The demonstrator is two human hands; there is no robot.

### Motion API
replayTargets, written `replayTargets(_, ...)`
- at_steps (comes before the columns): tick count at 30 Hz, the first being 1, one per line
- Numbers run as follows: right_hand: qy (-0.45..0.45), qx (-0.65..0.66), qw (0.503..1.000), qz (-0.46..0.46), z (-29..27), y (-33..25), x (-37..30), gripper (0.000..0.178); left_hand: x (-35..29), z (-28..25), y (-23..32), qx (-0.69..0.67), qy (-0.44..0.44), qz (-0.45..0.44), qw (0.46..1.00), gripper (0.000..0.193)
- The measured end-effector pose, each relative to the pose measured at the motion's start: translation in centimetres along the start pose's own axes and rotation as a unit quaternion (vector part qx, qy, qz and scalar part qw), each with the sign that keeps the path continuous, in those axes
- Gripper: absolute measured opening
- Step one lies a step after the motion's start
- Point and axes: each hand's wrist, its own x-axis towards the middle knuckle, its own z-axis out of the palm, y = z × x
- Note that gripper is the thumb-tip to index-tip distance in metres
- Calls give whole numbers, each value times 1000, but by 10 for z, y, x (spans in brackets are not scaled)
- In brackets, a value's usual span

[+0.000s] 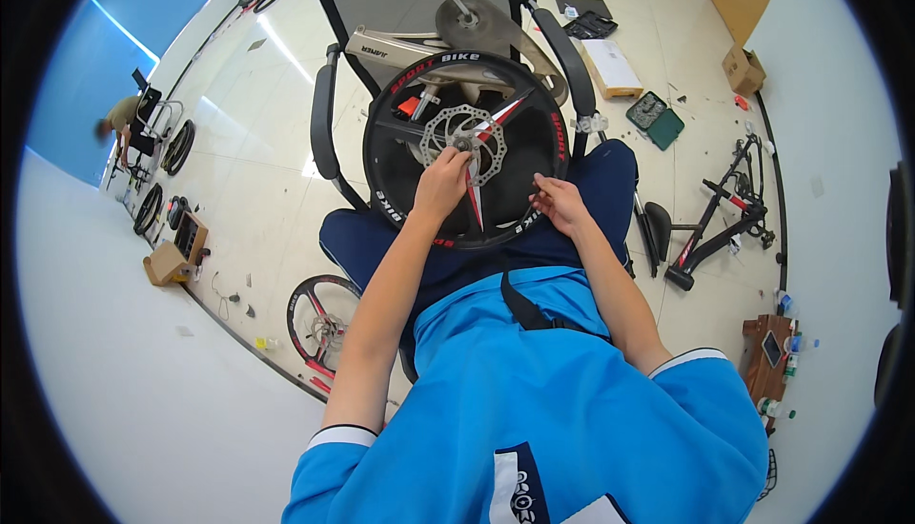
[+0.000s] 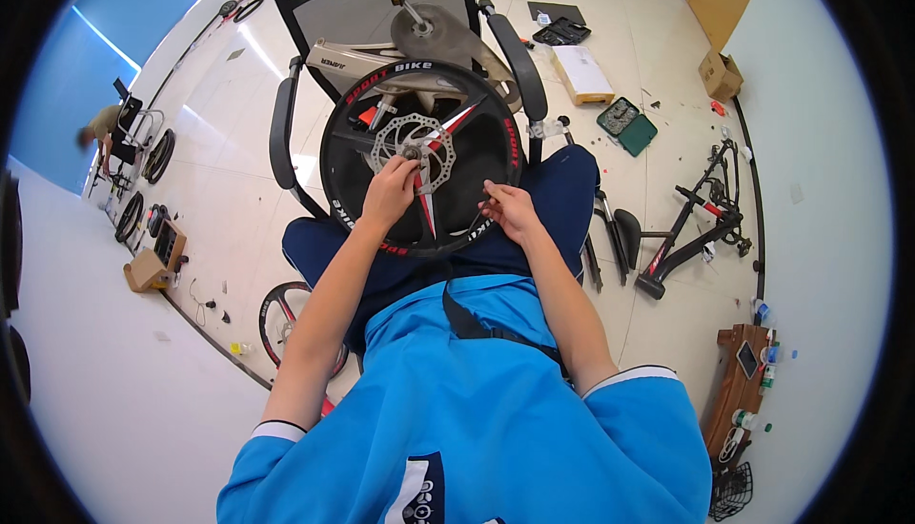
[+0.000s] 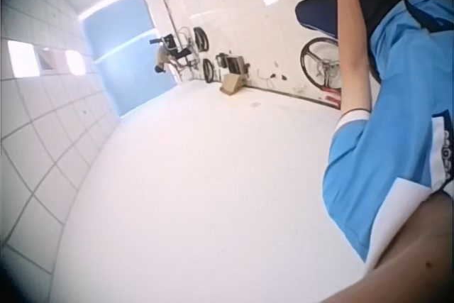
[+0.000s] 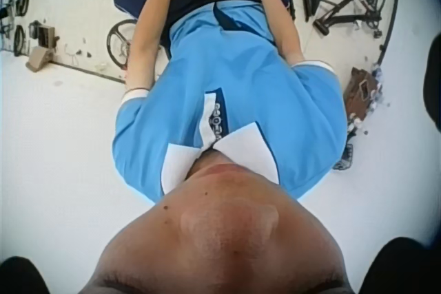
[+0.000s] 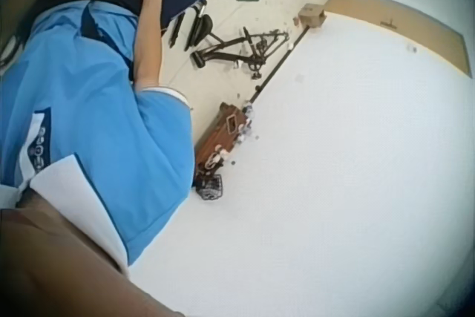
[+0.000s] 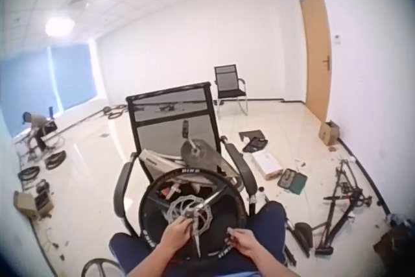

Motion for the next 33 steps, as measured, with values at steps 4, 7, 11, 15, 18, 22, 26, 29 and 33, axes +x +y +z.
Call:
replayTargets(4,-5,-13,1000,-1,1,0,-1,26,-2,3,-2,65,-20,-5,998,11)
replayTargets(7,-8,-25,1000,-6,2,-1,-1,25,-3,8,-3,83,-8,-13,996,13)
replayTargets(11,-14,-38,999,-10,0,2,2,24,-2,9,1,68,29,-17,997,13)
replayTargets(15,-22,-37,999,-12,-1,3,3,24,-6,6,4,22,23,-3,1000,12)
replayTargets(18,-23,-42,999,-13,0,3,3,23,-2,7,1,26,6,-15,1000,13)
replayTargets(22,-23,-50,998,-14,3,1,1,23,-2,11,3,86,-1,-20,996,12)
replayTargets(26,-23,-54,998,-15,1,2,0,22,-2,17,4,151,17,-12,988,14)
replayTargets(29,-20,-59,998,-14,1,1,-1,23,-3,18,6,189,44,-1,981,15)
replayTargets(33,-23,-69,997,-16,1,3,-2,23,-5,22,8,164,89,-10,982,15)
